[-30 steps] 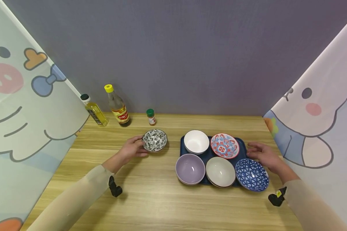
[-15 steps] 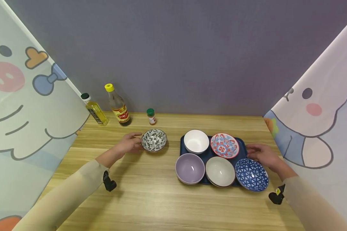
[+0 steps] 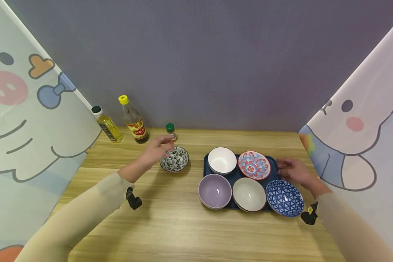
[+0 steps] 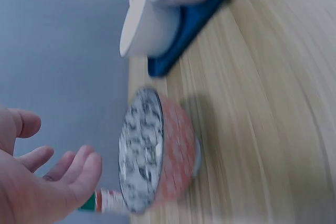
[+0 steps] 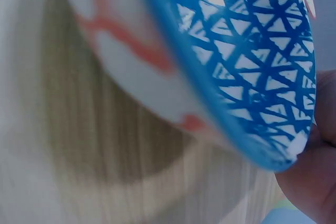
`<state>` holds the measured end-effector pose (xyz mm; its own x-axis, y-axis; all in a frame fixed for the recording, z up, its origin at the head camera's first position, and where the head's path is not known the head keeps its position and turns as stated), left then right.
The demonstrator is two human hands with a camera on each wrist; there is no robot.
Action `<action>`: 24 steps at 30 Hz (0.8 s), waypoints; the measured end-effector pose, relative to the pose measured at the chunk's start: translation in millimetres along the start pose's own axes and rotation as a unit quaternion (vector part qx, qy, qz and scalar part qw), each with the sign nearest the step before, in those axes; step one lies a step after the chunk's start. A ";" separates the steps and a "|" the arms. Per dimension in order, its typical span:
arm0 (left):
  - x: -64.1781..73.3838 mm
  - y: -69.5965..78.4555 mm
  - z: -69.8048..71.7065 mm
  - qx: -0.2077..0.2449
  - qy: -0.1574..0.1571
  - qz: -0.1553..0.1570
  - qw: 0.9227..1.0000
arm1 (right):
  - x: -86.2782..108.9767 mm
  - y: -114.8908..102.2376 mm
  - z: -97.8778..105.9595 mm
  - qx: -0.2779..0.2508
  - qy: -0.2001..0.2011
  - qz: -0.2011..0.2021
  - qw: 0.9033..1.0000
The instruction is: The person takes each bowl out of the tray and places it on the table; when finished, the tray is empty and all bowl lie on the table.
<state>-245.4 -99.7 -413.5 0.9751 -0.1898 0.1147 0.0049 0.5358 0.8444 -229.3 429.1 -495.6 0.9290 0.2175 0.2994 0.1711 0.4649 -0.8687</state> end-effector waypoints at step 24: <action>-34.5 24.3 -102.5 0.072 -0.153 0.080 0.982 | -0.6 -0.2 -0.4 -0.024 0.004 -0.022 0.999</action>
<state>-256.2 4.2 -450.5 0.8487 -0.3619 0.3857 -0.1967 0.4609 0.8654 -229.7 428.6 -495.8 0.9229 0.1910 0.3343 0.2269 0.4317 -0.8730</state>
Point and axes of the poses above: each hand's wrist, its own x-axis away from the middle knuckle, its own z-axis out of the back of the hand, y = z × x, the point moved 3 cm from there along -x, towards the middle knuckle, and after that the axes turned 11 degrees about -x, right-handed, at the moved point
